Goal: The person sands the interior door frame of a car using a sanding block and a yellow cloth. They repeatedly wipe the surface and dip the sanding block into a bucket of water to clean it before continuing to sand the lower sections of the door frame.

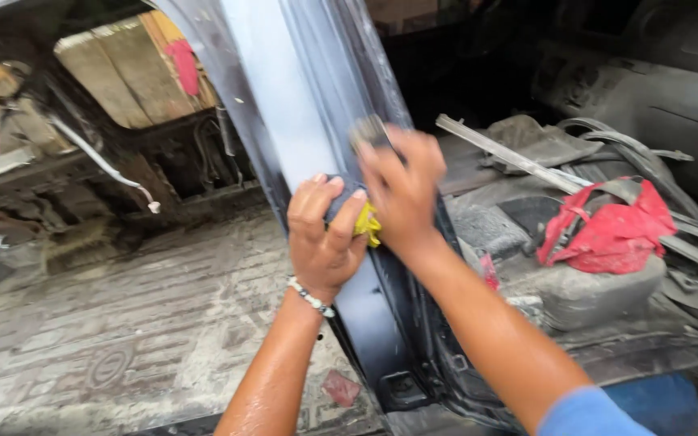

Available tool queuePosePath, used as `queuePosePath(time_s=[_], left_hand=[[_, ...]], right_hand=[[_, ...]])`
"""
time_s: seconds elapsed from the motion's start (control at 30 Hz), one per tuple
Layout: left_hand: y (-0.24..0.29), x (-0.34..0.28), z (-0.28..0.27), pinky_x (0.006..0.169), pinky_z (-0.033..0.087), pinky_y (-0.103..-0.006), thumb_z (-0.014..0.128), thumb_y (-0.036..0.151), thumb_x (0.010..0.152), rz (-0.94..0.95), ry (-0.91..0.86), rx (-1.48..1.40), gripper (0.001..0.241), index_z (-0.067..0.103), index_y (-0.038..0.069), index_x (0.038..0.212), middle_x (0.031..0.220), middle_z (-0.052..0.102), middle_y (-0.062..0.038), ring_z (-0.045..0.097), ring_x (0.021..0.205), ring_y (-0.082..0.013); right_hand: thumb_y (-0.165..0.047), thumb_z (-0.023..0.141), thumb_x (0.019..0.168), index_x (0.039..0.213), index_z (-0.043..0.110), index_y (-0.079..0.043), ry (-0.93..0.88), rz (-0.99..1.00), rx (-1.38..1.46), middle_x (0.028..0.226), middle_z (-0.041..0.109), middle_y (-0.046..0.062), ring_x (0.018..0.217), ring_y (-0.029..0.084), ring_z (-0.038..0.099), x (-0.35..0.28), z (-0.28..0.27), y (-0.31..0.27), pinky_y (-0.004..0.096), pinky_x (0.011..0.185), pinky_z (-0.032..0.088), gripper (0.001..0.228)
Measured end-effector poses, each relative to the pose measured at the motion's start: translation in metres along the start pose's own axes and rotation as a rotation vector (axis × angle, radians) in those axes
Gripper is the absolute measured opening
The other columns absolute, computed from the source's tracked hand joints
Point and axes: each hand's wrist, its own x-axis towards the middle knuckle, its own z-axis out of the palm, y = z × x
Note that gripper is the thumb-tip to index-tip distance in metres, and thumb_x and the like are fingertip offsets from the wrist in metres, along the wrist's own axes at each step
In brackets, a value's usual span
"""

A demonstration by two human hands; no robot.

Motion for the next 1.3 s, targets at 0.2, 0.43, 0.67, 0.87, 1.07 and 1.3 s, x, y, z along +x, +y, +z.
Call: queuePosePath(time_s=[0.2,0.43,0.67,0.87,1.07,1.3], left_hand=[[-0.003,0.009,-0.003,0.117,0.045,-0.053,0.08,0.01,0.088,-0.021,-0.038,0.06,0.055,0.055,0.016,0.137,0.138,0.051,-0.012,0.052,0.134,-0.0364],[-0.005,0.007,0.004,0.112,0.046,-0.0535,0.08,0.01,0.086,0.01,0.012,0.061,0.054,0.057,0.015,0.134,0.135,0.052,-0.013,0.052,0.13,-0.0365],[-0.009,0.011,0.005,0.116,0.046,-0.0521,0.08,0.009,0.09,-0.016,0.048,0.085,0.049,0.057,0.016,0.133,0.136,0.05,-0.011,0.051,0.132,-0.0369],[-0.009,0.009,0.004,0.117,0.047,-0.0524,0.078,0.008,0.091,-0.027,0.056,0.068,0.049,0.056,0.015,0.133,0.136,0.048,-0.012,0.05,0.132,-0.0373],[-0.003,0.001,0.005,0.119,0.047,-0.0521,0.077,0.008,0.094,-0.057,0.049,0.081,0.047,0.055,0.016,0.134,0.137,0.048,-0.011,0.05,0.134,-0.0373],[-0.006,0.005,0.005,0.118,0.047,-0.0525,0.076,0.008,0.092,-0.063,0.071,0.081,0.048,0.054,0.014,0.134,0.136,0.049,-0.012,0.049,0.134,-0.0368]], right_hand=[[-0.003,0.074,0.093,0.113,0.071,-0.012,-0.042,0.095,0.055,0.124,0.061,0.012,0.115,0.032,0.059,-0.067,-0.027,-0.005,0.044,0.1,0.044,0.022],[-0.006,0.079,0.092,0.105,0.07,-0.01,-0.049,0.075,0.017,0.12,0.059,0.012,0.117,0.034,0.057,0.019,0.005,-0.004,0.046,0.1,0.042,0.017],[0.002,0.068,0.092,0.111,0.068,-0.005,-0.079,0.138,0.118,0.122,0.062,0.017,0.112,0.035,0.059,-0.08,-0.032,-0.002,0.046,0.097,0.047,0.02],[-0.005,0.072,0.098,0.108,0.064,-0.006,-0.058,0.095,0.141,0.122,0.06,0.016,0.112,0.035,0.059,0.042,0.013,-0.007,0.045,0.097,0.046,0.012],[0.0,0.071,0.093,0.113,0.064,-0.005,-0.123,0.22,0.137,0.128,0.057,0.018,0.116,0.036,0.058,-0.119,-0.04,-0.004,0.044,0.102,0.046,0.022],[-0.005,0.069,0.103,0.115,0.064,-0.002,0.071,-0.038,0.206,0.128,0.057,0.018,0.118,0.04,0.057,0.061,0.044,0.01,0.048,0.101,0.045,0.014]])
